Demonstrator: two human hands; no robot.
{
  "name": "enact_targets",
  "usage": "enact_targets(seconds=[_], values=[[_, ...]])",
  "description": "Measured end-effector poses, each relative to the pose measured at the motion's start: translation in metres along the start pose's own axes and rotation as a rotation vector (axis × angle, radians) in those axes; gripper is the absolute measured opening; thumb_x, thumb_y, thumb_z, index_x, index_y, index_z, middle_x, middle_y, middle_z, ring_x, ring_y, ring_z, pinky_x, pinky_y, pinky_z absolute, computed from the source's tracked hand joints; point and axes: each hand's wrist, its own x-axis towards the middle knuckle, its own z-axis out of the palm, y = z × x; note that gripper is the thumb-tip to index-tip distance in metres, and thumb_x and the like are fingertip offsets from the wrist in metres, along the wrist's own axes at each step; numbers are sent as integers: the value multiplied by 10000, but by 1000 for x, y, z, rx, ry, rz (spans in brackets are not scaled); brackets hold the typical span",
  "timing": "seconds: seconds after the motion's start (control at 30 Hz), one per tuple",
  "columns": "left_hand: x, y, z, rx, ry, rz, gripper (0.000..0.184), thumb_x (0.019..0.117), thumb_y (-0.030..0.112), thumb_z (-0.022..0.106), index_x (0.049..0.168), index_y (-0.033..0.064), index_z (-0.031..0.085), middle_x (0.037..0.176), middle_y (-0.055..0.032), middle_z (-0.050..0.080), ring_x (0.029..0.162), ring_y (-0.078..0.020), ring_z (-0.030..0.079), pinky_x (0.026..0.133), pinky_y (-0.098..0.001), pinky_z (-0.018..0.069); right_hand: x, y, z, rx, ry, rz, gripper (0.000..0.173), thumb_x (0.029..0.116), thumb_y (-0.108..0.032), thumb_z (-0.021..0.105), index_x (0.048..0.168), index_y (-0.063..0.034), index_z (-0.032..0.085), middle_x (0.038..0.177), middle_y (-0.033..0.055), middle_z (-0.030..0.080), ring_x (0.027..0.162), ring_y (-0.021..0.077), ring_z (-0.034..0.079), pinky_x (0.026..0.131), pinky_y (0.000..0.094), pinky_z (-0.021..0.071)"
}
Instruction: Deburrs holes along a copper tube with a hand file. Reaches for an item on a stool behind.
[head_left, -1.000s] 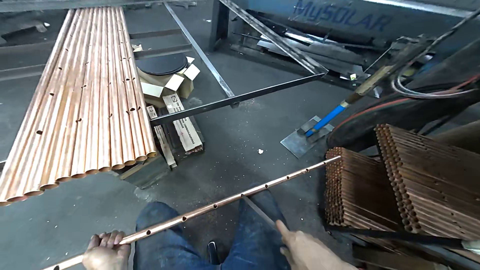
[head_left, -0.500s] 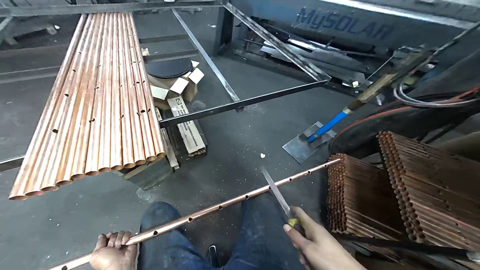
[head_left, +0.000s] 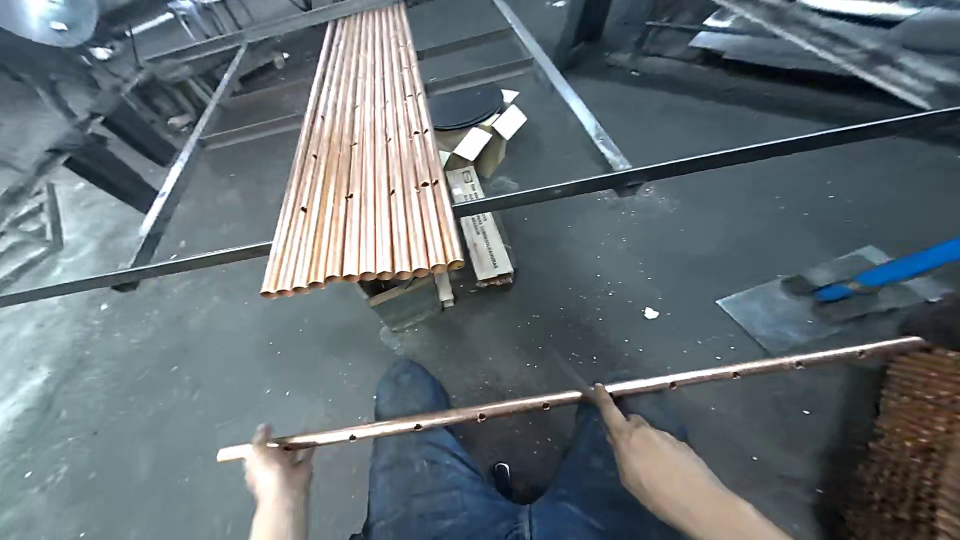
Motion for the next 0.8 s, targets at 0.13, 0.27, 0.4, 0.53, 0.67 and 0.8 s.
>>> enact_targets(seconds=[0.13, 0.27, 0.4, 0.53, 0.67, 0.8], values=[[57, 64, -61, 998, -138, 657, 695, 809, 68, 702, 1472, -7, 508, 1518, -304, 460, 1449, -440, 413, 1163, -627, 362, 1, -4, 2, -32, 25, 4, 778, 1045, -215, 500, 1672, -195, 39, 1208, 271, 639, 969, 440, 714, 835, 585, 585], [73, 82, -44, 2031, -613, 607, 538, 809, 298, 790, 1336, 284, 685, 1532, -41, 553, 1534, -396, 321, 1171, -787, 184, 2, -8, -6, -44, 6, 15, 777, 1038, -191, 503, 1671, -197, 52, 1219, 261, 642, 1000, 437, 711, 852, 577, 583], [76, 82, -16, 2345, -841, 704, 460, 945, 561, 588, 998, 135, 752, 1074, -133, 756, 1095, -346, 707, 972, -628, 523, 0, -7, -12, -97, 4, 15, 754, 1044, -200, 484, 1671, -221, 65, 1198, 253, 653, 994, 431, 713, 841, 582, 583], [68, 74, -7, 2304, -984, 793, 481, 958, 570, 535, 896, 131, 722, 937, -124, 749, 969, -347, 728, 826, -596, 565, -15, 15, -26, -86, 118, -21, 664, 1029, -279, 520, 1619, -143, 247, 1073, 231, 694, 927, 436, 721, 775, 605, 583], [21, 44, 19, 2244, -1036, 813, 445, 962, 525, 533, 953, 126, 731, 983, -132, 754, 999, -351, 727, 842, -604, 558, -59, 47, -41, -16, 244, -171, 380, 1040, -396, 532, 1298, -120, 574, 959, 203, 708, 809, 439, 716, 652, 631, 554], [-10, 17, 62, 2225, -1094, 836, 415, 948, 503, 535, 958, 135, 727, 1013, -127, 752, 1024, -351, 723, 837, -608, 561, -91, 64, -35, -28, 108, -79, 456, 1070, -414, 466, 1425, -134, 531, 1073, 253, 703, 878, 484, 711, 704, 661, 550]])
